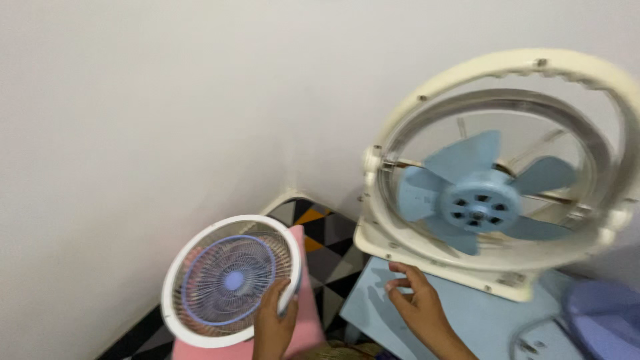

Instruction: The person assembles two small table fans by attaching front and rear grilles to the fan bodies. They handle the grilles and fan units, aligning and snapping them into place on a light blue table.

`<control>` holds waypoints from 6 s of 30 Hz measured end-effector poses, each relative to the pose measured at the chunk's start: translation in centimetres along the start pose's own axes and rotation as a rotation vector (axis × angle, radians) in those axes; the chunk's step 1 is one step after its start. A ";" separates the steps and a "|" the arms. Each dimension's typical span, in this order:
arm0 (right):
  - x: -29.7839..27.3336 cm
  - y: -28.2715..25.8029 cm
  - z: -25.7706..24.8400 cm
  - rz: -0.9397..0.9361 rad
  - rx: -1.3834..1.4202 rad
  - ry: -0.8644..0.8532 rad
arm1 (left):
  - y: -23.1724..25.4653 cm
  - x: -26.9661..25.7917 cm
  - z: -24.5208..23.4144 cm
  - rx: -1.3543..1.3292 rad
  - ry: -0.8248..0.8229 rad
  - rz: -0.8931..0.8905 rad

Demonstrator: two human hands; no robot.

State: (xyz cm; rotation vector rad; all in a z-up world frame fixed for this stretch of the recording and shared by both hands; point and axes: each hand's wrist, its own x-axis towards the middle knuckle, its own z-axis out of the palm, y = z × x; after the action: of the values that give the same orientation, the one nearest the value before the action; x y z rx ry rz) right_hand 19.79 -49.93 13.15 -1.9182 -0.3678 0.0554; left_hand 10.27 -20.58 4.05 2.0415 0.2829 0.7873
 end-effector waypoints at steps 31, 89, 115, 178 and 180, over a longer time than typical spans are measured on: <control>7.9 -2.4 -31.7 -0.144 -0.385 0.600 | 25.6 17.5 13.4 -0.118 0.183 0.534; -0.4 -6.1 -28.6 -0.307 -0.179 0.510 | 43.8 8.7 19.0 0.188 0.117 0.975; -4.4 -0.3 -27.0 -0.284 -0.269 0.633 | 28.8 2.0 18.8 -0.176 0.187 0.425; -7.4 -8.4 -26.0 -0.283 -0.223 0.412 | 33.7 0.3 12.9 -0.248 0.187 0.504; -7.3 -7.8 -25.9 -0.283 -0.202 0.433 | 35.0 -1.3 13.2 -0.191 0.144 0.640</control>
State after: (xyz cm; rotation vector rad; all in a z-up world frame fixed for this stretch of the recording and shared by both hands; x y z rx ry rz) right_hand 16.64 -72.86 28.95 -1.9918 -0.3549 -0.5944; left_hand 14.13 -49.94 26.94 1.9015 -0.3783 1.2958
